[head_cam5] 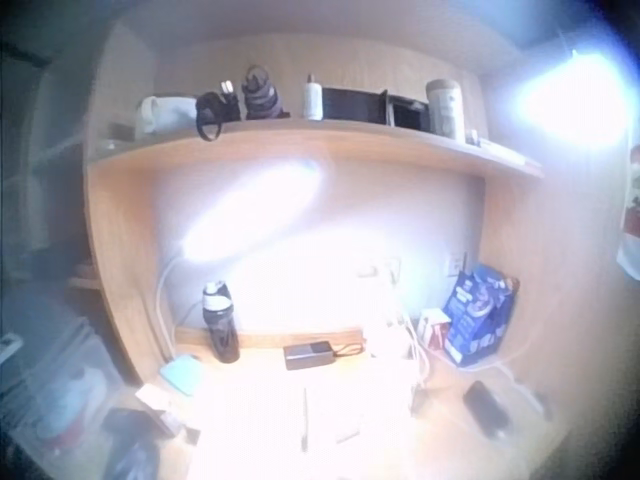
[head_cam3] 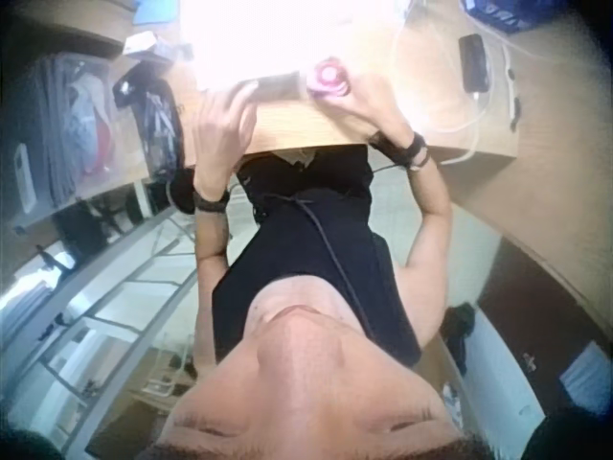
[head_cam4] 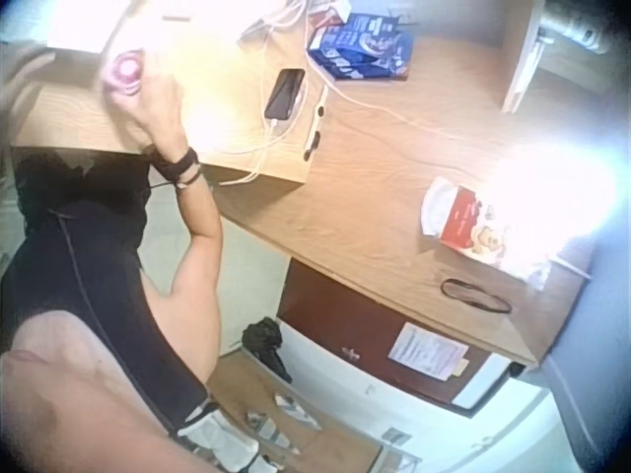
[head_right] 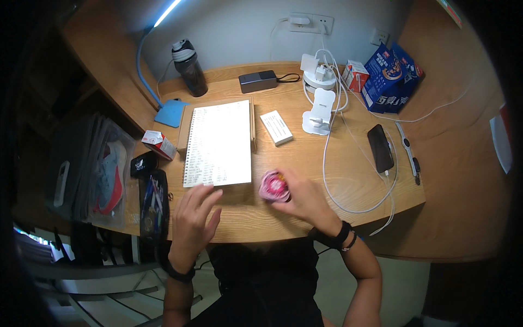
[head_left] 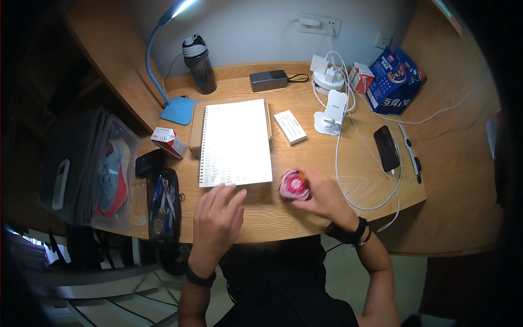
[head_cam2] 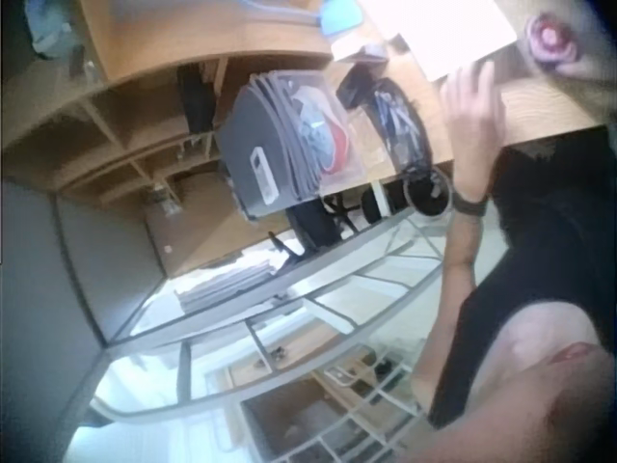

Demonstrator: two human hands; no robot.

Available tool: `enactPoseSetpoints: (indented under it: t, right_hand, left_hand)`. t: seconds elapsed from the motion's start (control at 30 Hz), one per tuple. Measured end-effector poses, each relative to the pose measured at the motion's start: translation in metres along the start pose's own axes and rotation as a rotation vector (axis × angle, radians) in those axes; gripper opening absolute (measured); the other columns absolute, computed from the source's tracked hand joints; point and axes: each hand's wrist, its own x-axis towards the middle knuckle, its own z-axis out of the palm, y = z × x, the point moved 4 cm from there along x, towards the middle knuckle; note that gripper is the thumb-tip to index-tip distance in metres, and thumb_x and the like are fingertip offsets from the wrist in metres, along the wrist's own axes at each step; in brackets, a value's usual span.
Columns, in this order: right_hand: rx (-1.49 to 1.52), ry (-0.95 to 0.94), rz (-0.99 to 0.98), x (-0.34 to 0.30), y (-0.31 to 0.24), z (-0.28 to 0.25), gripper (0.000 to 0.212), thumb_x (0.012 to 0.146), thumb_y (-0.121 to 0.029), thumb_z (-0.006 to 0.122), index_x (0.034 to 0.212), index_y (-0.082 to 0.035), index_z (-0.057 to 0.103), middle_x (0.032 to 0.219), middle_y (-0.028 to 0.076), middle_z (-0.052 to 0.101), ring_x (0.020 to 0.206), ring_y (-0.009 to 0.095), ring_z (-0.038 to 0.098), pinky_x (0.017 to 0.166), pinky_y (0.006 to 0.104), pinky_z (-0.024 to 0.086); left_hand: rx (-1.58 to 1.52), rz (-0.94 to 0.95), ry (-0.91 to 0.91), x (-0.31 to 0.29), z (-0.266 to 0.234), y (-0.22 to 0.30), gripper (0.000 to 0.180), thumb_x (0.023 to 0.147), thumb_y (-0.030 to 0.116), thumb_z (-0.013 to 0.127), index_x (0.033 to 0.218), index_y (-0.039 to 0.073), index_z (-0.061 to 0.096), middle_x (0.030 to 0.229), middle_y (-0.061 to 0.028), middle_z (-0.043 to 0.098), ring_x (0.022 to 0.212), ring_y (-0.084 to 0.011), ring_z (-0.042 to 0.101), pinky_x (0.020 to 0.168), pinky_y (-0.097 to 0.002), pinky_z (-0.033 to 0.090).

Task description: Examining and manipulating a 3D mechanical puzzle box at a desk.

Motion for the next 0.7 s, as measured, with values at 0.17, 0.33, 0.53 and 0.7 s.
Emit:
enactPoseSetpoints:
  t: [0.17,0.33,0.53,0.7]
  right_hand:
    - [-0.095,0.243,0.14,0.005,0.039,-0.026,0.073,0.074,-0.036,0.087,0.134,-0.005,0.059,0.117,0.018,0.068,0.106,0.037,0.069,0.088,0.0457,0.056]
    - [-0.067,0.267,0.211,0.01,0.053,-0.029,0.073,0.076,-0.034,0.087,0.135,-0.004,0.058,0.12,0.017,0.067,0.11,0.038,0.067,0.09,0.0472,0.056]
    - [-0.098,0.549,0.065,-0.032,0.003,-0.059,0.064,0.084,-0.029,0.084,0.136,-0.002,0.059,0.117,0.014,0.069,0.1,0.031,0.071,0.085,0.041,0.056]
    - [0.828,-0.207,0.225,-0.099,-0.036,0.016,0.039,0.099,-0.022,0.072,0.13,0.0,0.063,0.095,0.003,0.072,0.077,0.008,0.06,0.073,0.0237,0.049]
  left_hand:
    - [0.143,-0.04,-0.065,0.036,0.037,-0.01,0.049,0.083,0.006,0.078,0.13,0.006,0.064,0.142,-0.0203,0.058,0.138,-0.0394,0.052,0.111,-0.0503,0.045]
    - [0.272,0.056,-0.063,0.043,0.061,-0.02,0.041,0.09,-0.002,0.067,0.13,0.001,0.062,0.138,-0.0224,0.063,0.131,-0.0388,0.06,0.111,-0.0477,0.049]
    - [0.284,0.159,0.116,0.007,0.024,0.003,0.035,0.09,-0.003,0.064,0.124,0.0,0.069,0.121,-0.0166,0.074,0.112,-0.0333,0.073,0.087,-0.0373,0.062]
    - [0.154,0.179,0.048,-0.064,0.009,0.042,0.027,0.091,0.001,0.064,0.116,0.001,0.075,0.113,-0.014,0.077,0.104,-0.0311,0.076,0.071,-0.0322,0.061]
